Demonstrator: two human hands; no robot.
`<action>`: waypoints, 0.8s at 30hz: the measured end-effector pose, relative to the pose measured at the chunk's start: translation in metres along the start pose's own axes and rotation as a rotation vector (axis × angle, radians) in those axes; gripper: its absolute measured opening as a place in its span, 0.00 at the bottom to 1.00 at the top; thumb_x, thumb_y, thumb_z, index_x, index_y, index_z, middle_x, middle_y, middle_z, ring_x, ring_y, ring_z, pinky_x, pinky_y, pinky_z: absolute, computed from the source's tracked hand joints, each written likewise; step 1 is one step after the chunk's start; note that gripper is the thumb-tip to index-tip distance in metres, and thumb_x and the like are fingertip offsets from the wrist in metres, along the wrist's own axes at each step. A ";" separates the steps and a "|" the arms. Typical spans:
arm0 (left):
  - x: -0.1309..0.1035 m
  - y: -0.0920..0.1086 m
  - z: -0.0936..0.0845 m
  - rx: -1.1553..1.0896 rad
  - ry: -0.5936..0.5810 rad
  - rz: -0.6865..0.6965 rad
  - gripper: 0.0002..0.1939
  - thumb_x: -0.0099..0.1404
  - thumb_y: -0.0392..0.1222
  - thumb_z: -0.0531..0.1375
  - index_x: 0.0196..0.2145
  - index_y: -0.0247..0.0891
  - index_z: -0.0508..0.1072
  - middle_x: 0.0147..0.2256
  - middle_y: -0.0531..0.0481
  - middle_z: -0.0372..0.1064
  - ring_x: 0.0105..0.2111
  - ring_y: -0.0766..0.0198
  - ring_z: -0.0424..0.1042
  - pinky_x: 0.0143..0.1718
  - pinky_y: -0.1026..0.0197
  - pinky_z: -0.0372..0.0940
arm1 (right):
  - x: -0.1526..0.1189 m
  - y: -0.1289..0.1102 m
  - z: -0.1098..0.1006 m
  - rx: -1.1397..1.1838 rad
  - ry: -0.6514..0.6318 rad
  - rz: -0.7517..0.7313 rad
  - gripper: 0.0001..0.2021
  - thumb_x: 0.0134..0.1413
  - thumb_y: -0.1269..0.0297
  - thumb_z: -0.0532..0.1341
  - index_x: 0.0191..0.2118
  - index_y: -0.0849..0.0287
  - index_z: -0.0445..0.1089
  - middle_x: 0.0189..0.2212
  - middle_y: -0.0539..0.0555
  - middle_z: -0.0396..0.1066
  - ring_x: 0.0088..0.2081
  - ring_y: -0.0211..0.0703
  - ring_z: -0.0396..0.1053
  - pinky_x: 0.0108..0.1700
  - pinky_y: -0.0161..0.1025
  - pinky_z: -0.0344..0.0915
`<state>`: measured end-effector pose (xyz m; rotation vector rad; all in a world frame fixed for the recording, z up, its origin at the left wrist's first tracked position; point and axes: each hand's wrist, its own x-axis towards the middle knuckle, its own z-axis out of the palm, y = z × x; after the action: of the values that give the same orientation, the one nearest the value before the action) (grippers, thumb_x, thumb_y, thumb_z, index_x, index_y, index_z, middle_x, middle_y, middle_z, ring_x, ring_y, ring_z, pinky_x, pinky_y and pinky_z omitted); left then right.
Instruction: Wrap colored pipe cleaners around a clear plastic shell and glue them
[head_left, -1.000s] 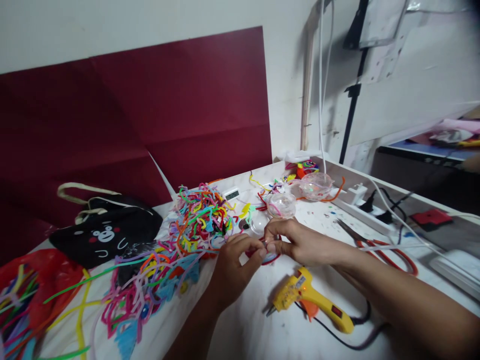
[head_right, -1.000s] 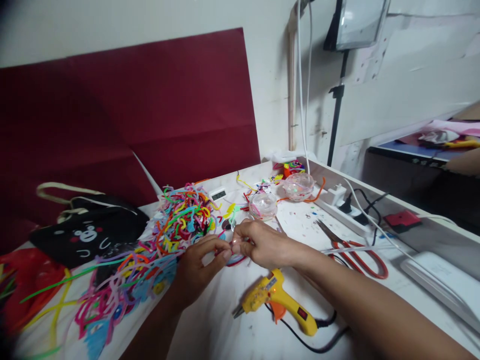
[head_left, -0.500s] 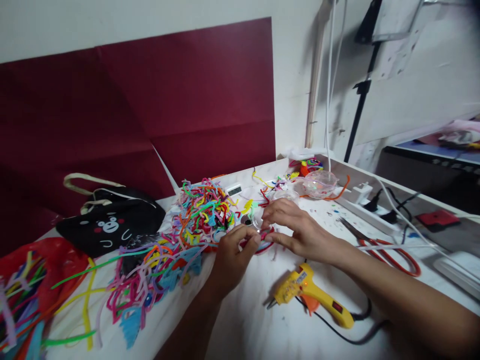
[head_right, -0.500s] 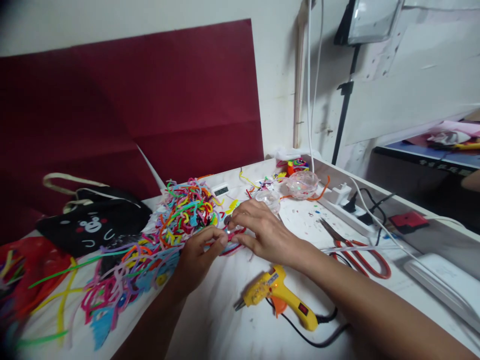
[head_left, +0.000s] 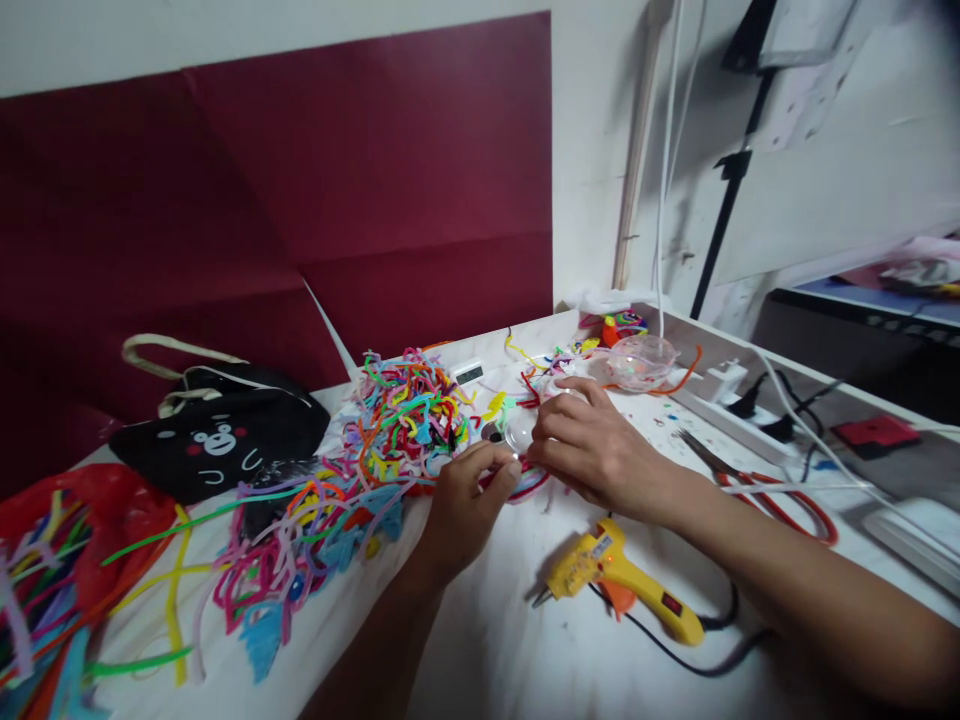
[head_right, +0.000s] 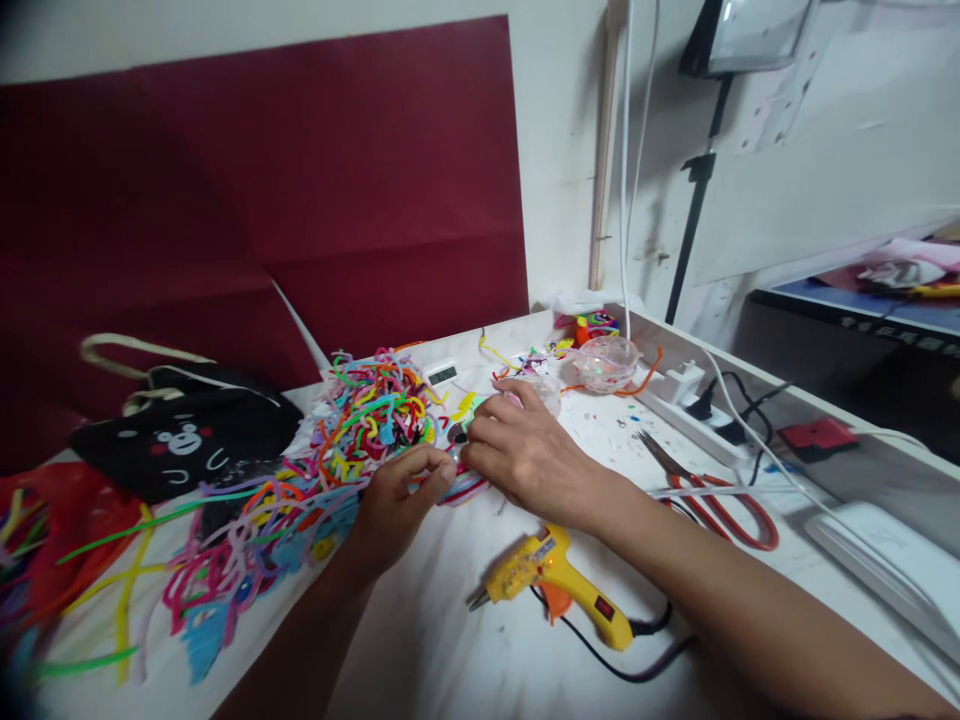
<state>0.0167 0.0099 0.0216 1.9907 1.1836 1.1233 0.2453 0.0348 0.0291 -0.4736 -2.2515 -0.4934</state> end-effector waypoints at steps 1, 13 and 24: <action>0.000 0.000 0.000 0.004 -0.003 0.000 0.13 0.70 0.48 0.59 0.28 0.44 0.71 0.28 0.51 0.72 0.32 0.58 0.72 0.36 0.56 0.65 | 0.001 -0.001 0.000 -0.011 -0.003 -0.006 0.18 0.84 0.70 0.53 0.43 0.59 0.80 0.33 0.52 0.79 0.43 0.48 0.75 0.66 0.58 0.64; -0.001 -0.003 -0.002 0.062 0.014 0.024 0.15 0.73 0.49 0.59 0.28 0.44 0.71 0.28 0.51 0.72 0.31 0.57 0.71 0.36 0.56 0.65 | 0.004 -0.014 0.008 -0.122 0.079 0.076 0.18 0.79 0.70 0.58 0.32 0.57 0.76 0.28 0.51 0.73 0.34 0.46 0.70 0.60 0.54 0.69; -0.001 -0.005 -0.004 0.111 -0.006 0.065 0.16 0.74 0.48 0.60 0.28 0.45 0.70 0.28 0.51 0.73 0.30 0.57 0.72 0.35 0.56 0.66 | 0.004 -0.013 0.002 -0.147 0.029 -0.031 0.21 0.80 0.73 0.57 0.33 0.49 0.77 0.31 0.47 0.79 0.39 0.46 0.75 0.68 0.58 0.67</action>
<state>0.0108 0.0114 0.0197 2.1281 1.2095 1.1039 0.2351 0.0257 0.0280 -0.5033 -2.2070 -0.6813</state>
